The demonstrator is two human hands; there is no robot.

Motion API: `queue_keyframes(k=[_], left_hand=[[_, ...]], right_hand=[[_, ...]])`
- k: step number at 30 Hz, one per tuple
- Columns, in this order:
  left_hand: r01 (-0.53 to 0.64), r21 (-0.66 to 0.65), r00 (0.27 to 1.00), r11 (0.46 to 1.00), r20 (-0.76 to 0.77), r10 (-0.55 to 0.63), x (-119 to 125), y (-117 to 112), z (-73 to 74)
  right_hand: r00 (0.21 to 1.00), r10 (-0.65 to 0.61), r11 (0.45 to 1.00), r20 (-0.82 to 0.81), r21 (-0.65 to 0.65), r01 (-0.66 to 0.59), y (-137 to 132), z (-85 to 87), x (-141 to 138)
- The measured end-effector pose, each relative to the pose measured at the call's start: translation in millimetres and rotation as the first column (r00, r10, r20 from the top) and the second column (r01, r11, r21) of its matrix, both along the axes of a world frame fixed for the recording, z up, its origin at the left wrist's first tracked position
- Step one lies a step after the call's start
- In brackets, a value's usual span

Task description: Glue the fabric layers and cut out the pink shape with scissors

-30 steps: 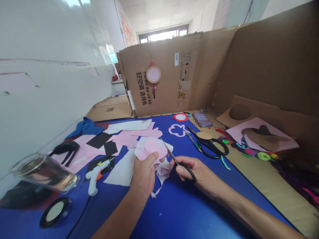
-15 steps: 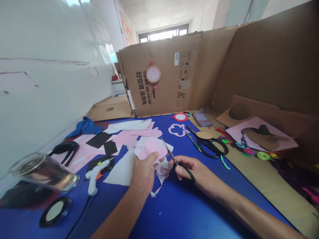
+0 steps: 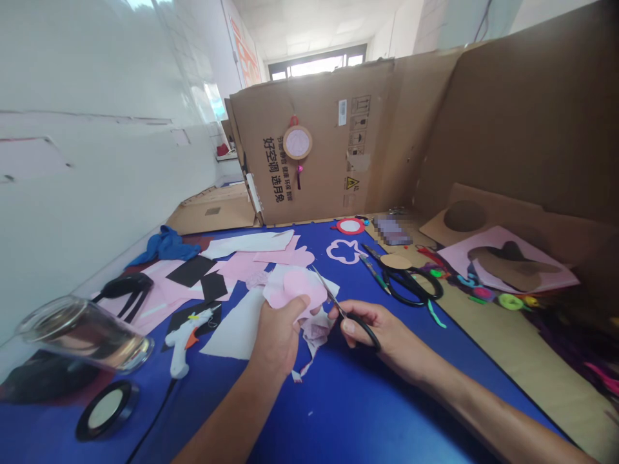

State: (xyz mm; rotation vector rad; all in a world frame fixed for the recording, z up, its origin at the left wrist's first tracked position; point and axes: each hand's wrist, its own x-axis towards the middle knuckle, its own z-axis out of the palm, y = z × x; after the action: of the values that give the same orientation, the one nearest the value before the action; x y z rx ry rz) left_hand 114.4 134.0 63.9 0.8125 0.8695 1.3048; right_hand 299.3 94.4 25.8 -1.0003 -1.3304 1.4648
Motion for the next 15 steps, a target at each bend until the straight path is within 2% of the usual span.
queue_keyframes(k=[7,15], left_hand=[[0.000,0.011,1.000,1.000,-0.015,0.000,-3.1,3.5,0.3],[0.057,0.019,0.997,0.998,-0.053,-0.055,-11.4,11.8,3.9]], right_hand=[[0.999,-0.002,1.000,0.037,-0.008,0.003,-1.7,0.2,1.2],[0.996,0.021,1.000,0.082,0.010,-0.022,-0.3,1.1,2.7]])
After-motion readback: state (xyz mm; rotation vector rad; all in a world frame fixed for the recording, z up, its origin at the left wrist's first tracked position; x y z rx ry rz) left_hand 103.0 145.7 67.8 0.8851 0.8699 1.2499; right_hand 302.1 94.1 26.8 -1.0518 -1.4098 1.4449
